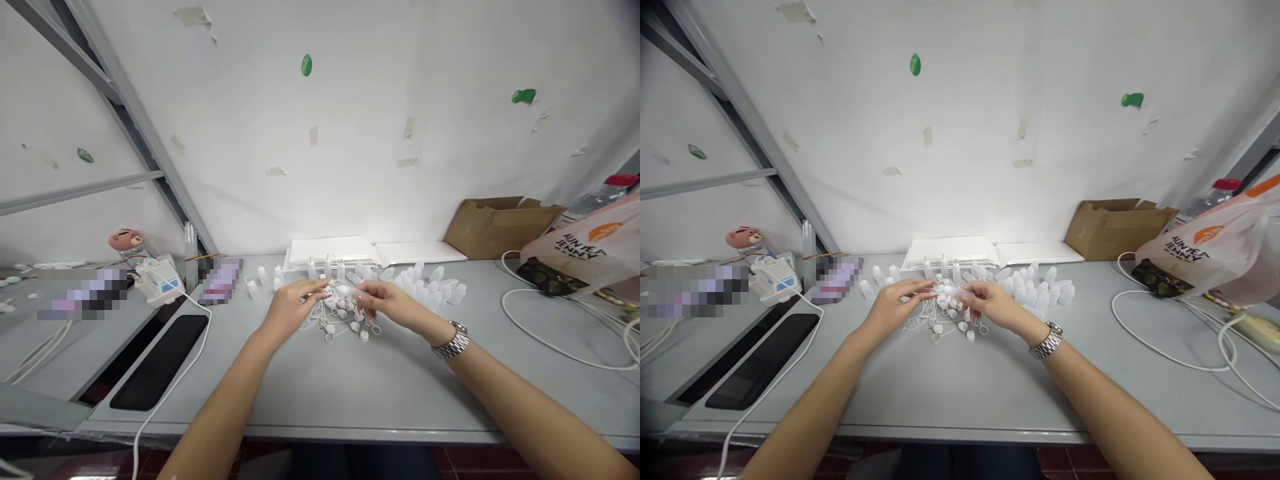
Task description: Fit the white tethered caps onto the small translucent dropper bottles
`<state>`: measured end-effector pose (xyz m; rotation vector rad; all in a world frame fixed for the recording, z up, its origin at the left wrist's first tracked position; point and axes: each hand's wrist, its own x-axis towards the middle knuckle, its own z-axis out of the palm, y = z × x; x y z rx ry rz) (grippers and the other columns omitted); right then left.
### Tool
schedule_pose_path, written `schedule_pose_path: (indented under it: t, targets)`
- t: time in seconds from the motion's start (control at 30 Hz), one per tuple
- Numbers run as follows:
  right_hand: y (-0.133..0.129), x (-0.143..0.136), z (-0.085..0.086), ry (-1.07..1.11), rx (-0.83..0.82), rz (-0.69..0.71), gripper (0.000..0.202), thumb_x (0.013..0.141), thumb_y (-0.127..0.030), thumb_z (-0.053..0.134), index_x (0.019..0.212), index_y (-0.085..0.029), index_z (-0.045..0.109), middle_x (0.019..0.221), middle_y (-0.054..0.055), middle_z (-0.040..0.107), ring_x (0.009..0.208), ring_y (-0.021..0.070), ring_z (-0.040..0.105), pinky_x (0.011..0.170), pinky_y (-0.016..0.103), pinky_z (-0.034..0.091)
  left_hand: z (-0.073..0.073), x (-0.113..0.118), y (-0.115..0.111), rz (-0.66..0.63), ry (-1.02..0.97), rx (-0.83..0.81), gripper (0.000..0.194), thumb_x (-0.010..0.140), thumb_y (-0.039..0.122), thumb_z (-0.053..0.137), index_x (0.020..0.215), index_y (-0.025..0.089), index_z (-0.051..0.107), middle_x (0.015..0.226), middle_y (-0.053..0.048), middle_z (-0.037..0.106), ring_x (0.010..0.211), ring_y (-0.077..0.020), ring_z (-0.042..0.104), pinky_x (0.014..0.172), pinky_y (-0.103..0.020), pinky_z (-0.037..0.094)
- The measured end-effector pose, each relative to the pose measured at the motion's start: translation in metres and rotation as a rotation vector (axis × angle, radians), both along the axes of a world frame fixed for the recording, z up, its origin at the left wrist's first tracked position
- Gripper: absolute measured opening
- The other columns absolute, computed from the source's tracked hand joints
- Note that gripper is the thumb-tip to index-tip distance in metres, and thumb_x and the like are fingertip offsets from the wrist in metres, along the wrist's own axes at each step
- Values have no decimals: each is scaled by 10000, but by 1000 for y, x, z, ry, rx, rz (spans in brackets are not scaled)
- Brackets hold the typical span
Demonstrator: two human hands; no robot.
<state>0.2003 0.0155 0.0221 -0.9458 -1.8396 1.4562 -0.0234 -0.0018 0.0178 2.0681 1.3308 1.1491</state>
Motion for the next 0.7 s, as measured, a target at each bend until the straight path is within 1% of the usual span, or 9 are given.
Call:
schedule_pose_path:
  t: [0.07, 0.13, 0.2, 0.27, 0.37, 0.47, 0.57, 0.6, 0.7]
  targets:
    - [4, 1, -2, 126, -82, -49, 269, 785, -434, 552, 827, -169, 542, 758, 18, 611, 549, 92, 552, 564, 256, 434, -2, -4, 3, 109, 61, 11, 304, 765, 296, 557, 1061, 318, 622, 968, 1, 691, 836, -185, 645, 694, -270, 488]
    - [7, 2, -2, 237, -134, -96, 259, 778, -427, 562, 832, -180, 506, 848, 44, 616, 650, 120, 587, 628, 285, 449, -6, -5, 6, 201, 109, 36, 295, 782, 315, 535, 1063, 290, 618, 939, -16, 695, 825, -195, 644, 697, -282, 480]
    - [8, 4, -1, 251, -97, -175, 258, 759, -422, 583, 814, -182, 508, 887, 52, 599, 771, 147, 580, 686, 297, 443, -9, -4, 8, 222, 145, 44, 286, 806, 325, 497, 1061, 265, 612, 954, -30, 686, 858, -202, 632, 718, -290, 475]
    - [8, 5, 1, 146, 36, -334, 267, 726, -429, 613, 784, -180, 537, 846, 37, 569, 789, 152, 540, 690, 290, 423, -12, -2, 8, 193, 206, 28, 288, 822, 317, 470, 1073, 255, 597, 1004, -35, 662, 907, -206, 611, 744, -300, 471]
    - [11, 4, 2, -65, 284, -536, 271, 701, -432, 629, 780, -185, 551, 725, 0, 505, 656, 131, 470, 598, 265, 382, -18, 4, 7, 145, 339, 27, 279, 832, 284, 454, 1072, 239, 589, 1052, -44, 621, 992, -217, 556, 809, -332, 455]
    - [17, 1, -4, -268, 453, -551, 210, 751, -376, 574, 719, -188, 486, 676, -8, 499, 601, 126, 452, 547, 251, 348, -23, 8, 6, 92, 417, 54, 265, 828, 242, 462, 1057, 221, 591, 1057, -58, 588, 1026, -216, 513, 856, -351, 438]
    - [24, -4, -16, -549, 577, -534, 138, 758, -268, 536, 679, -187, 457, 686, 15, 541, 609, 139, 470, 546, 251, 329, -25, 10, 5, 92, 421, 65, 258, 824, 227, 465, 1044, 209, 599, 1028, -68, 573, 1010, -217, 505, 856, -358, 438]
    - [26, -6, -21, -625, 606, -520, 108, 749, -236, 529, 679, -184, 466, 693, 25, 553, 618, 144, 475, 551, 252, 325, -24, 10, 5, 99, 416, 63, 259, 825, 227, 462, 1044, 207, 599, 1017, -69, 570, 1005, -218, 503, 853, -360, 439]
    - [32, -11, -34, -683, 601, -497, 61, 727, -199, 531, 681, -175, 500, 694, 40, 581, 630, 155, 494, 560, 250, 325, -22, 10, 4, 112, 406, 55, 262, 826, 228, 459, 1047, 211, 600, 998, -68, 565, 1004, -221, 498, 849, -361, 434]
